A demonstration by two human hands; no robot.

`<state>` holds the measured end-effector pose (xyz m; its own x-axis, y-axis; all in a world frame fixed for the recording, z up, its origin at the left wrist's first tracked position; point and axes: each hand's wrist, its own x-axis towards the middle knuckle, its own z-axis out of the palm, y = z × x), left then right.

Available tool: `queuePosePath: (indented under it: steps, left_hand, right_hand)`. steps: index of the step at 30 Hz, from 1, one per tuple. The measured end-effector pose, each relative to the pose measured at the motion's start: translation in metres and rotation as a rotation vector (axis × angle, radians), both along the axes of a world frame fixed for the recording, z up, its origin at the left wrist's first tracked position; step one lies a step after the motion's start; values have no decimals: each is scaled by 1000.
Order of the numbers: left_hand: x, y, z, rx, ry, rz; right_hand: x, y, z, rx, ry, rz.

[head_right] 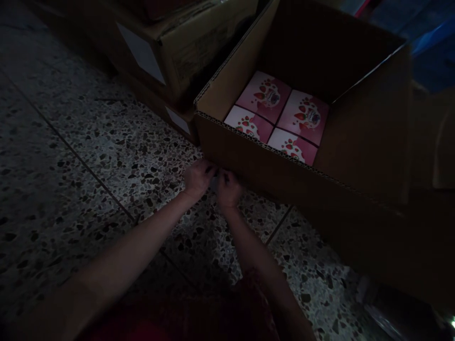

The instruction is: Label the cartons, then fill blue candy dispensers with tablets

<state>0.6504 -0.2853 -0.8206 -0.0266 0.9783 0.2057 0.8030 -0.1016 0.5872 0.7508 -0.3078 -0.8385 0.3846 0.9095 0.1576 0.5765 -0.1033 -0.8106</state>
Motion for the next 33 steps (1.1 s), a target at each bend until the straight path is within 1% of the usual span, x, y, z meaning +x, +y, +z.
queuePosePath:
  steps: [5, 9, 14, 18, 20, 23, 25, 27, 30, 31, 33]
  left_hand:
    - [2, -2, -3, 90, 37, 39]
    - [0, -1, -4, 126, 93, 14]
    - [-4, 2, -3, 114, 139, -42]
    - [-3, 2, -2, 43, 123, -38]
    - [-2, 3, 1, -13, 120, -2]
    - [-5, 8, 6, -113, 129, 104]
    - [-13, 12, 8, -157, 154, 152]
    - [-23, 15, 8, -176, 195, 168]
    - [-35, 15, 4, -161, 205, 196]
    - [-35, 14, 4, -132, 185, 201]
    - [-29, 13, 3, -51, 123, 166]
  right_hand:
    - [-3, 0, 4, -28, -13, -40]
    - [-3, 0, 4, -19, -25, -44]
    - [-1, 1, 5, -62, -10, -34]
    - [1, 1, 6, -73, -22, -43]
    - [2, 2, 6, -93, -29, -67]
    - [3, 2, 3, -110, -27, -88]
    - [3, 2, 2, -107, -9, -96]
    - [4, 1, 1, -112, 7, -107]
    - [7, -2, 1, -124, -4, -129]
    - [8, -3, 1, -131, -13, -134]
    - [9, -3, 1, -147, -21, -128]
